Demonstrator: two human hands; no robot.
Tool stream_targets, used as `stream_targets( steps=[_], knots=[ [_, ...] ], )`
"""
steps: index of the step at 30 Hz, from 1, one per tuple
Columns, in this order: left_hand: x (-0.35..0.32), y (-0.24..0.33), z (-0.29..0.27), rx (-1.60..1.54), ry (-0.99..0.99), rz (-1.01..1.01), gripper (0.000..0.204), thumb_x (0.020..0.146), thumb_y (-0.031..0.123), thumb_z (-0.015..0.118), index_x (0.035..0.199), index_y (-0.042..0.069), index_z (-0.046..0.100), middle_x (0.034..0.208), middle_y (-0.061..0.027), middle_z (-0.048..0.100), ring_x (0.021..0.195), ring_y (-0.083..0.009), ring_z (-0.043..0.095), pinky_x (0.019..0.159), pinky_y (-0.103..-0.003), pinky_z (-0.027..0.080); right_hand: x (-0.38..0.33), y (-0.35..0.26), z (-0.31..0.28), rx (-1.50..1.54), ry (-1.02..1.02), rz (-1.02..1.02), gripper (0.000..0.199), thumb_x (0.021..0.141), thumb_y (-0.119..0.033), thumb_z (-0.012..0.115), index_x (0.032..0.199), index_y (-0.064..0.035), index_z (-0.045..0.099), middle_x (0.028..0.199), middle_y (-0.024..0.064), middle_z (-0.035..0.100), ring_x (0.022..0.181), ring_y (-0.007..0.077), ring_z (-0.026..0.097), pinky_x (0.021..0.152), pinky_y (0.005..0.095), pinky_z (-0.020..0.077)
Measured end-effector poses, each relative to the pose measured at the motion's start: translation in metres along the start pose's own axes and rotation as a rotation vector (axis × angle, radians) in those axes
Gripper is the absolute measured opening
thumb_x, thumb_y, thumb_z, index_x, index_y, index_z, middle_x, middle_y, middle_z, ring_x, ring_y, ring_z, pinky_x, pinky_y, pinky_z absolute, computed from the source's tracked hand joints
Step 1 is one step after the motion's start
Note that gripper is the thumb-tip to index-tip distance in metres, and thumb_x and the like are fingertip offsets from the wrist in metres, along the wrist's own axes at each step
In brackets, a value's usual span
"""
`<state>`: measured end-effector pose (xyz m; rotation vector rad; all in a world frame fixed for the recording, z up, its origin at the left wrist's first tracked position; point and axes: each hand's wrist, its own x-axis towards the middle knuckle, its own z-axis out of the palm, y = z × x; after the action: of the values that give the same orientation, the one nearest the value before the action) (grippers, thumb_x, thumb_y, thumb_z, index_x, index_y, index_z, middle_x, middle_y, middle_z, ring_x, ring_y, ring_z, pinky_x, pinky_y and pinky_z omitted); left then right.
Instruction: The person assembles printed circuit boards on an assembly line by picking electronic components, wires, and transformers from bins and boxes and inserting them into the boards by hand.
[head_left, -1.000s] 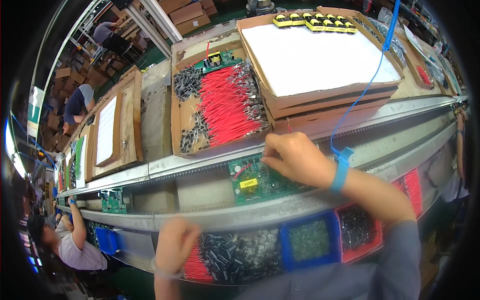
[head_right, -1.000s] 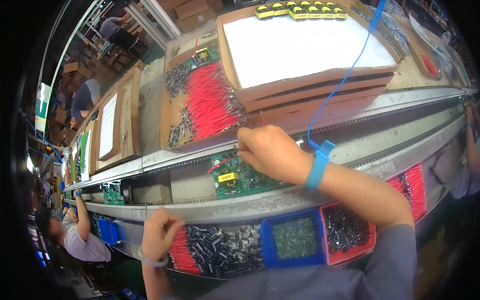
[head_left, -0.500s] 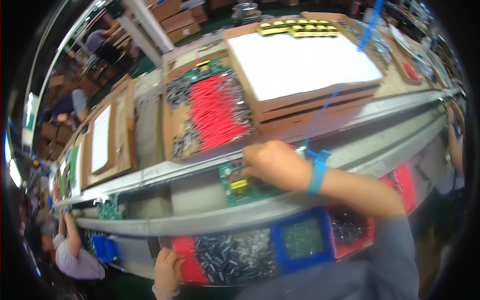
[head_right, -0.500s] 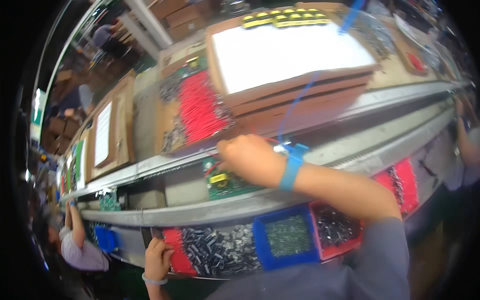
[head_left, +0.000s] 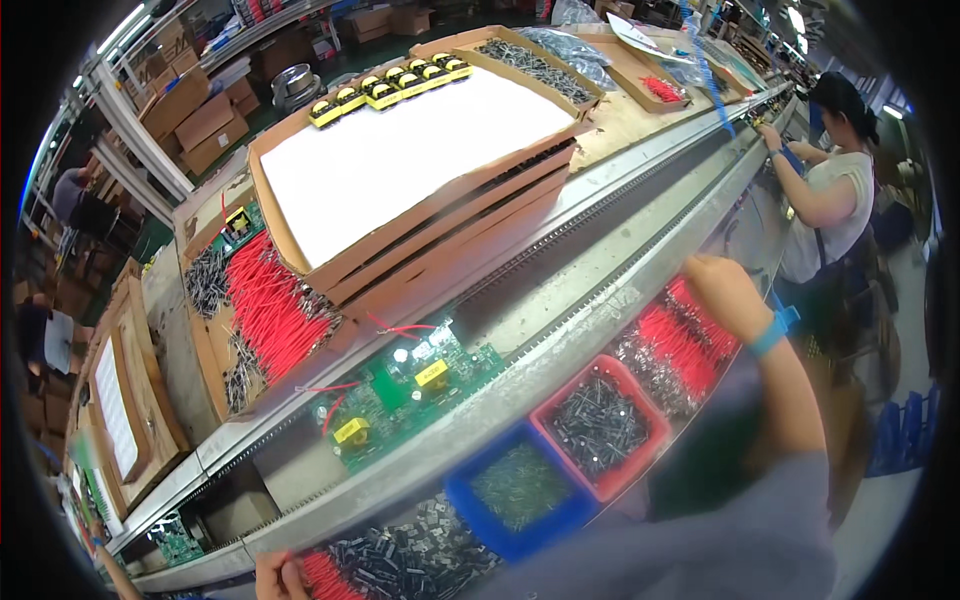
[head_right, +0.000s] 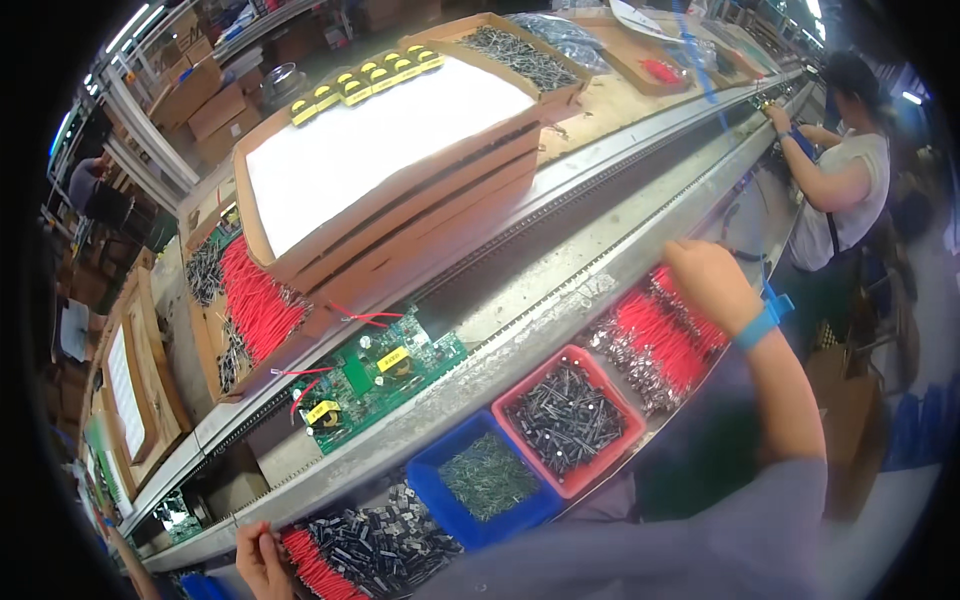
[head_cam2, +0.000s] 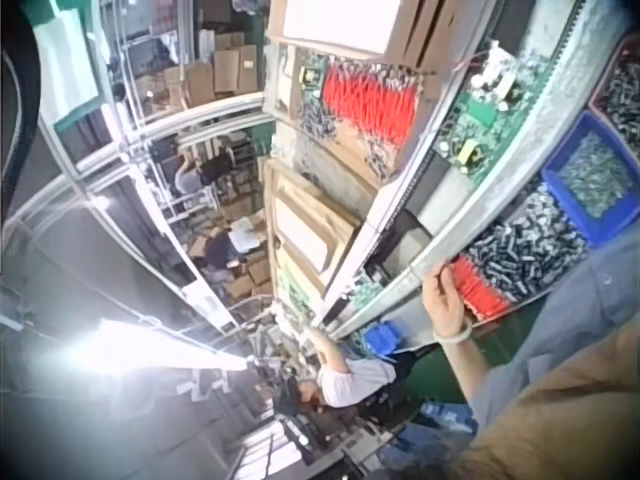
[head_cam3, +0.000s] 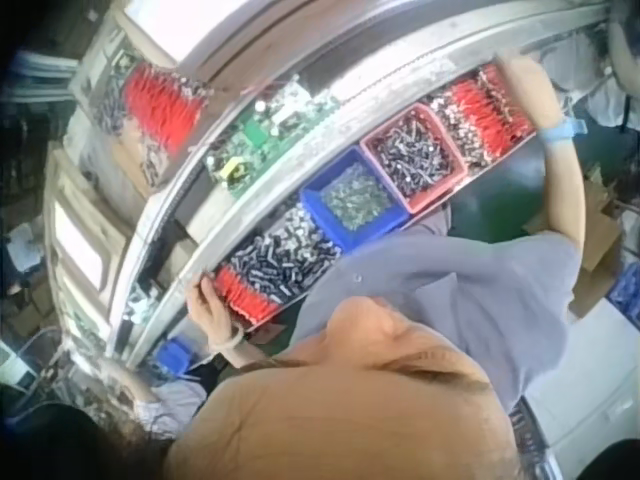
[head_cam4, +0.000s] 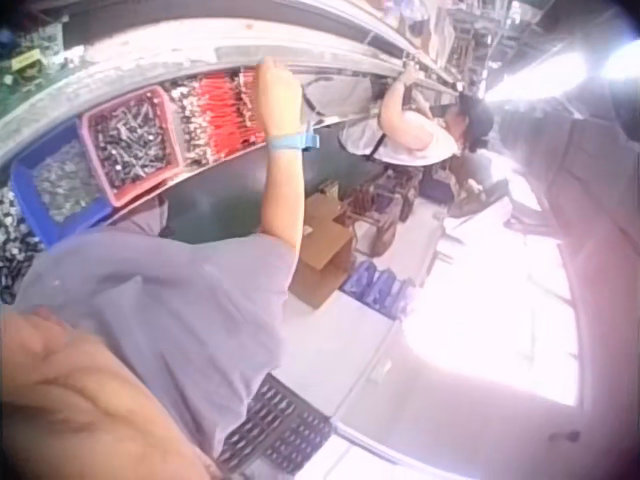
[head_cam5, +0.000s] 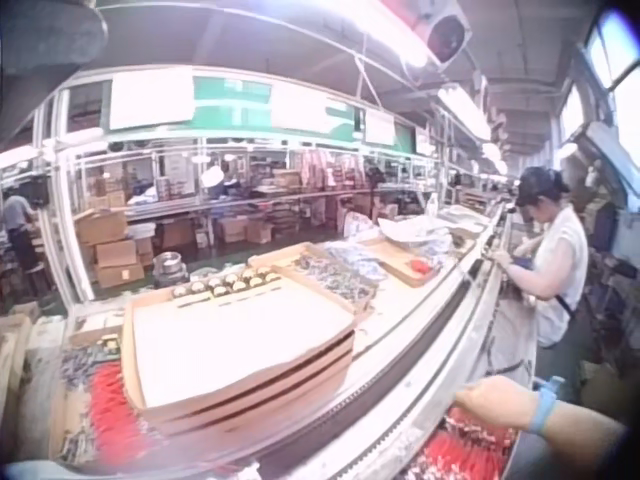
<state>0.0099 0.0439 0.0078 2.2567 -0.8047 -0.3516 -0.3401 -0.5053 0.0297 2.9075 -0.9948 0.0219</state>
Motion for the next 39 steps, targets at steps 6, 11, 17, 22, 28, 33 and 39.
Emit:
stream_targets(
  steps=[6, 11, 17, 22, 28, 33, 39],
  knots=[
    [0.065, 0.058, 0.029, 0.136, 0.115, 0.290, 0.014, 0.086, -0.006, 0.066, 0.097, 0.000, 0.070, 0.091, -0.0164, 0.065, 0.084, -0.0343, 0.063, 0.076, -0.039, 0.050, -0.015, 0.025, 0.051, -0.101, 0.122, -0.135, 0.029, 0.086, -0.003, 0.053, 0.113, 0.0014, 0.063, 0.115, 0.0195, 0.066, 0.110, 0.0369, 0.064, 0.096, 0.0414, 0.0522],
    [0.101, 0.070, 0.046, 0.240, 0.169, 0.454, 0.016, 0.085, -0.008, 0.070, 0.099, 0.000, 0.071, 0.086, -0.0121, 0.059, 0.076, -0.0271, 0.058, 0.068, -0.035, 0.048, -0.027, 0.054, 0.059, -0.182, 0.138, -0.176, 0.022, 0.081, -0.004, 0.055, 0.101, 0.0012, 0.062, 0.104, 0.0169, 0.060, 0.100, 0.0349, 0.060, 0.085, 0.0429, 0.0489],
    [0.114, 0.056, 0.049, 0.257, 0.142, 0.490, 0.019, 0.083, -0.007, 0.072, 0.100, 0.002, 0.073, 0.089, -0.0111, 0.057, 0.083, -0.0274, 0.057, 0.071, -0.035, 0.047, -0.020, 0.053, 0.067, -0.273, 0.199, -0.192, 0.013, 0.079, -0.006, 0.056, 0.092, 0.0000, 0.056, 0.094, 0.0179, 0.055, 0.093, 0.0365, 0.057, 0.081, 0.0452, 0.0468],
    [0.125, 0.047, 0.055, 0.240, 0.090, 0.508, 0.023, 0.080, -0.008, 0.069, 0.100, 0.003, 0.072, 0.089, -0.0112, 0.056, 0.084, -0.0288, 0.057, 0.072, -0.037, 0.048, -0.025, 0.048, 0.053, -0.048, 0.240, -0.101, 0.014, 0.083, 0.005, 0.056, 0.097, 0.0022, 0.056, 0.101, 0.0177, 0.058, 0.095, 0.0366, 0.058, 0.083, 0.0443, 0.0494],
    [0.133, 0.052, 0.060, 0.268, 0.014, 0.530, 0.030, 0.076, -0.009, 0.064, 0.100, 0.006, 0.072, 0.091, -0.0109, 0.055, 0.087, -0.0302, 0.056, 0.073, -0.038, 0.048, -0.007, -0.004, 0.024, 0.315, 0.375, -0.093, 0.021, 0.086, 0.012, 0.064, 0.104, 0.0014, 0.060, 0.102, 0.0172, 0.063, 0.095, 0.0342, 0.064, 0.086, 0.0371, 0.0513],
    [0.138, 0.051, 0.056, 0.321, -0.034, 0.533, 0.035, 0.071, -0.009, 0.063, 0.100, 0.007, 0.072, 0.093, -0.0102, 0.055, 0.088, -0.0300, 0.056, 0.074, -0.038, 0.050, 0.037, -0.094, 0.001, 0.455, 0.388, -0.326, 0.031, 0.079, 0.016, 0.069, 0.105, 0.0002, 0.063, 0.099, 0.0167, 0.067, 0.090, 0.0324, 0.067, 0.078, 0.0359, 0.0533],
    [0.142, 0.064, 0.054, 0.407, -0.023, 0.592, 0.033, 0.072, -0.006, 0.063, 0.100, 0.008, 0.072, 0.093, -0.0092, 0.055, 0.087, -0.0284, 0.056, 0.075, -0.037, 0.051, 0.066, -0.163, -0.014, 0.644, 0.423, -0.634, 0.064, 0.077, 0.013, 0.072, 0.135, -0.0056, 0.054, 0.087, 0.0117, 0.068, 0.074, 0.0320, 0.067, 0.063, 0.0392, 0.0529]
  ],
)
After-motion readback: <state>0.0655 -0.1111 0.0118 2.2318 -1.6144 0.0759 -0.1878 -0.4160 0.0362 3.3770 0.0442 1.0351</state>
